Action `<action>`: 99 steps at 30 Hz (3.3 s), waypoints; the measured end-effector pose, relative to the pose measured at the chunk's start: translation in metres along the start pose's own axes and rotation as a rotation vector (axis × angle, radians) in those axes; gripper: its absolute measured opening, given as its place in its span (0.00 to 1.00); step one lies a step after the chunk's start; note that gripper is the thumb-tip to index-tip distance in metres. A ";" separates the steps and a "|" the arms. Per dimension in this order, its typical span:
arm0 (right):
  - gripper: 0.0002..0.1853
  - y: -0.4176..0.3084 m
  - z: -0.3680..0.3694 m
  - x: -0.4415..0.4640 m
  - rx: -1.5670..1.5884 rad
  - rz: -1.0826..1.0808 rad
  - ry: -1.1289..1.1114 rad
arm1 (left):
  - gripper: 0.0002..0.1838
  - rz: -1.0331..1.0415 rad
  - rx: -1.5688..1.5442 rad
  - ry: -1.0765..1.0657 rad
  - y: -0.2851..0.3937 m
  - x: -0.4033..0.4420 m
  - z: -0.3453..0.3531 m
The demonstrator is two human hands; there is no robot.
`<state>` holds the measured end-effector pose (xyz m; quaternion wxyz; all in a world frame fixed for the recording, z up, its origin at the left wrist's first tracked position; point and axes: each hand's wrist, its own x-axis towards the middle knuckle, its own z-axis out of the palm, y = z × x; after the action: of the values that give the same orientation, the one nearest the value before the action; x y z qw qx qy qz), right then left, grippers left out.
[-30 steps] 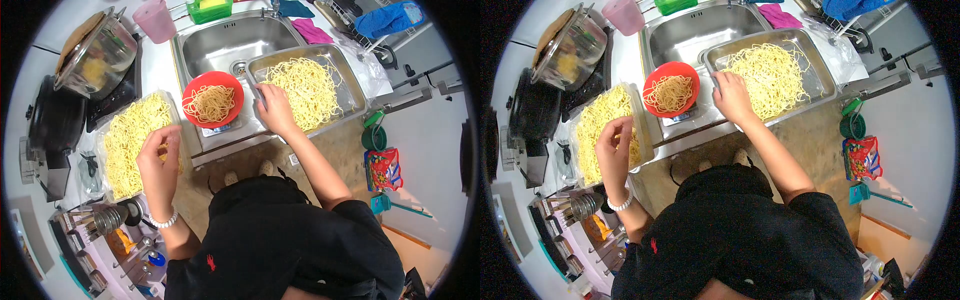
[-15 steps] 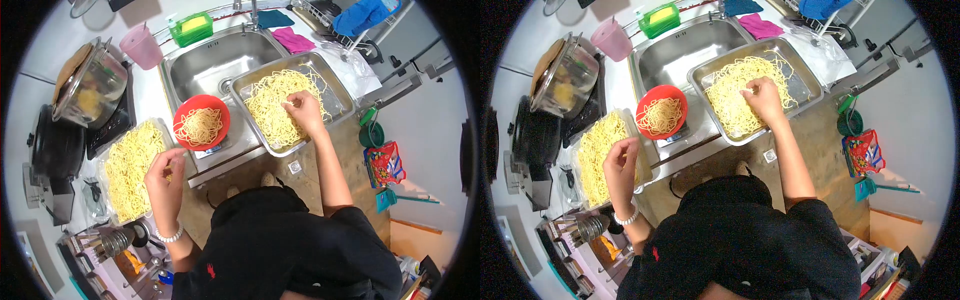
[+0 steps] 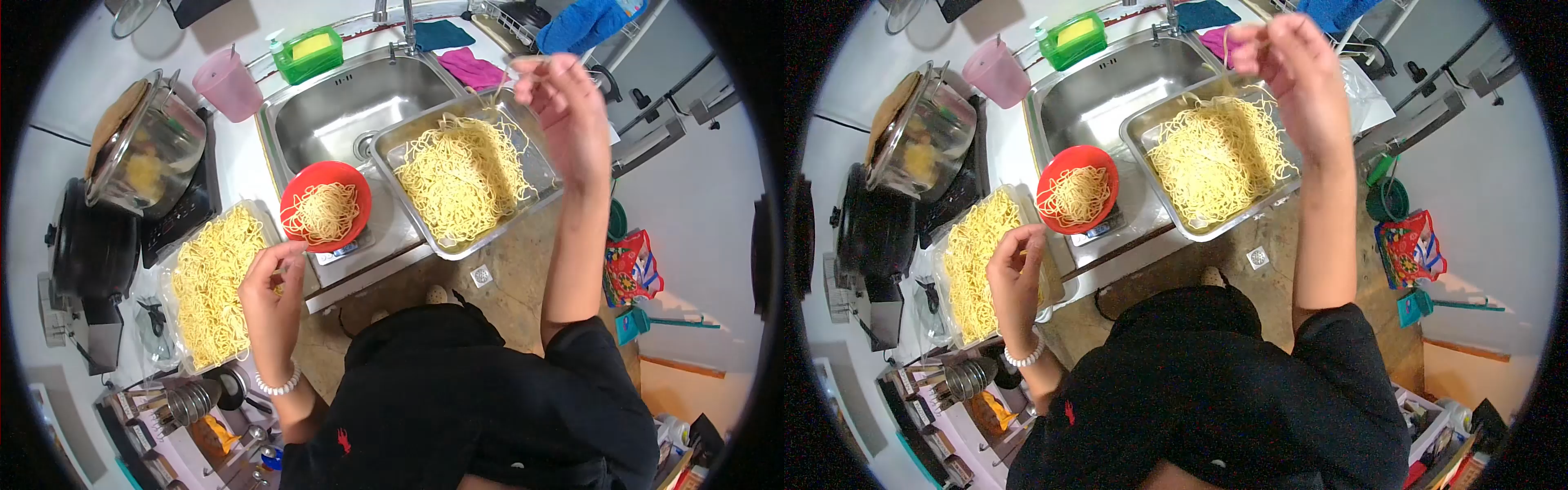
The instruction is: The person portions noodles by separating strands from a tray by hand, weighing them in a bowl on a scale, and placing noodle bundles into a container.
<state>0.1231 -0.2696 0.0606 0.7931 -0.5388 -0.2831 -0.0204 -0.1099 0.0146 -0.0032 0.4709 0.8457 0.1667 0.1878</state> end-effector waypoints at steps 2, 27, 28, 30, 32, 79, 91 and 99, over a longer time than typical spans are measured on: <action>0.10 -0.019 0.007 0.015 0.001 -0.095 -0.056 | 0.08 -0.015 0.005 0.006 0.003 -0.002 -0.002; 0.18 0.154 0.096 -0.069 -1.052 -0.122 -0.337 | 0.06 -0.201 0.081 0.203 -0.024 -0.046 -0.042; 0.20 0.160 0.091 -0.081 -1.057 -0.059 -0.333 | 0.06 -0.199 0.077 0.199 -0.025 -0.045 -0.041; 0.25 0.167 0.082 -0.101 -1.068 0.067 -0.317 | 0.06 -0.189 0.067 0.187 -0.027 -0.042 -0.039; 0.28 0.177 0.075 -0.113 -1.083 0.027 -0.339 | 0.06 -0.155 0.075 0.170 -0.027 -0.037 -0.035; 0.32 0.190 0.071 -0.112 -0.987 0.007 -0.329 | 0.15 0.532 0.607 -0.525 -0.073 0.099 0.067; 0.32 0.186 0.068 -0.114 -0.992 0.054 -0.350 | 0.29 0.042 0.779 -0.268 -0.052 0.084 0.089; 0.33 0.191 0.065 -0.112 -1.001 0.030 -0.378 | 0.13 0.203 0.407 -0.108 -0.074 0.100 0.087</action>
<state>0.0658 -0.1642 -0.1362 0.3745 -0.8494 -0.3691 -0.0442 0.0110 0.0338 -0.0930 0.2777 0.9445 0.0896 0.1513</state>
